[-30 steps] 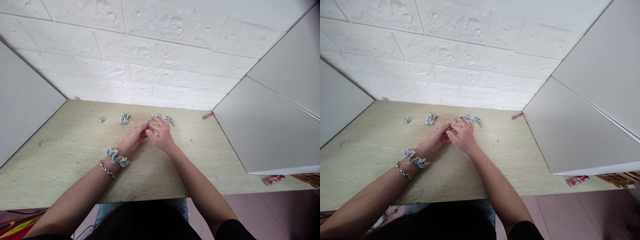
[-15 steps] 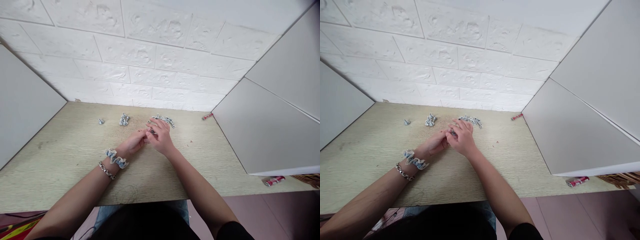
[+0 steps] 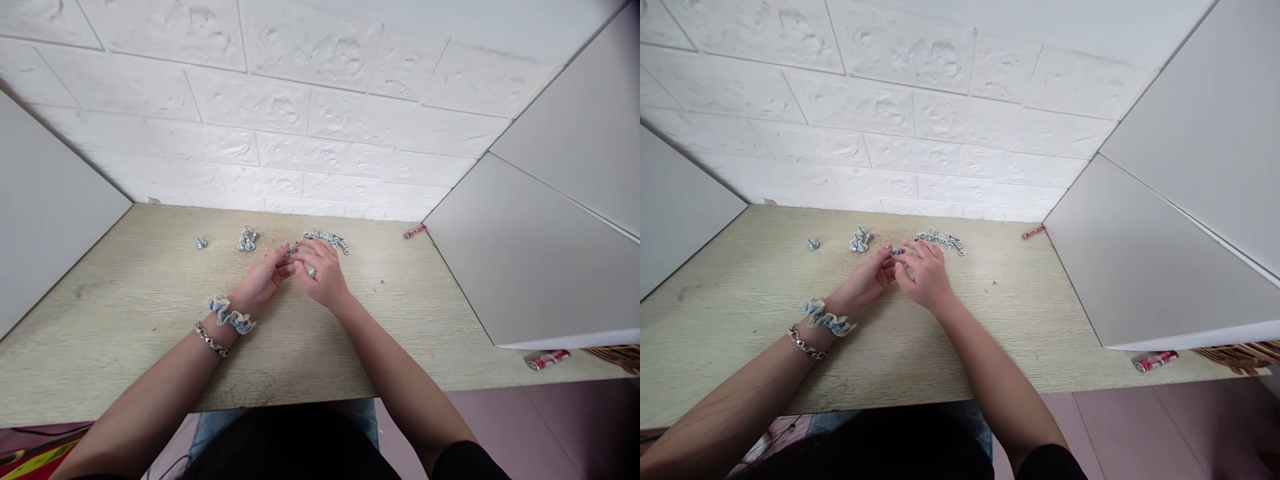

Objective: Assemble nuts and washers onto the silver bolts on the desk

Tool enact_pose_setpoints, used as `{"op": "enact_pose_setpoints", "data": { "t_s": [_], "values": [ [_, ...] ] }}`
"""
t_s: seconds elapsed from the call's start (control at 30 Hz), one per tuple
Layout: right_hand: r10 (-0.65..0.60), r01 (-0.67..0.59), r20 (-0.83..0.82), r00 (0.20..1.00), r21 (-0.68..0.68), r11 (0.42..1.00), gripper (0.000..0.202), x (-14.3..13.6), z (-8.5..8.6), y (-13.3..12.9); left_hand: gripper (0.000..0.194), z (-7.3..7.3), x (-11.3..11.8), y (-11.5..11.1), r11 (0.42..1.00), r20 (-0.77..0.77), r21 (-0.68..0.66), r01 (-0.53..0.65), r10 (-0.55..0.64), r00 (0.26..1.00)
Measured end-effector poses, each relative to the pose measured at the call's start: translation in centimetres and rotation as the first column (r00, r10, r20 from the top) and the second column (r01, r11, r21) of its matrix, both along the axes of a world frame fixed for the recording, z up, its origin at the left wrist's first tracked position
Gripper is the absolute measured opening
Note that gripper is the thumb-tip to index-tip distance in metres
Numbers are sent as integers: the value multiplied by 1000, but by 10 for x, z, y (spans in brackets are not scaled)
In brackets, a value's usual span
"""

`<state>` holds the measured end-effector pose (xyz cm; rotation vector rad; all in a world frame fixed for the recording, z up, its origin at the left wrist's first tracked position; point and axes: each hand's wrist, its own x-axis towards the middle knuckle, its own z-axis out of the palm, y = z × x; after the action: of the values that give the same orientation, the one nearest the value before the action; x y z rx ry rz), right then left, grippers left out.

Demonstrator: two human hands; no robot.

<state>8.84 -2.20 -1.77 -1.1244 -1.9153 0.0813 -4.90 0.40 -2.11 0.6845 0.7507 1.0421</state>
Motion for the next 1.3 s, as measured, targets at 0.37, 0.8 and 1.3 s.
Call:
{"op": "enact_pose_setpoints", "data": {
  "t_s": [0.37,0.8,1.3],
  "values": [
    [-63,66,46,997,-69,995,30,-2,1,0,21,3,4,-9,982,-29,57,181,-179,983],
    [-24,25,11,1000,-121,992,16,1,2,2,23,0,5,-5,997,-49,-38,-60,58,997],
    [-13,29,94,996,-173,984,32,-5,-3,0,33,5,6,-12,978,-124,113,176,-162,979]
  ]
}}
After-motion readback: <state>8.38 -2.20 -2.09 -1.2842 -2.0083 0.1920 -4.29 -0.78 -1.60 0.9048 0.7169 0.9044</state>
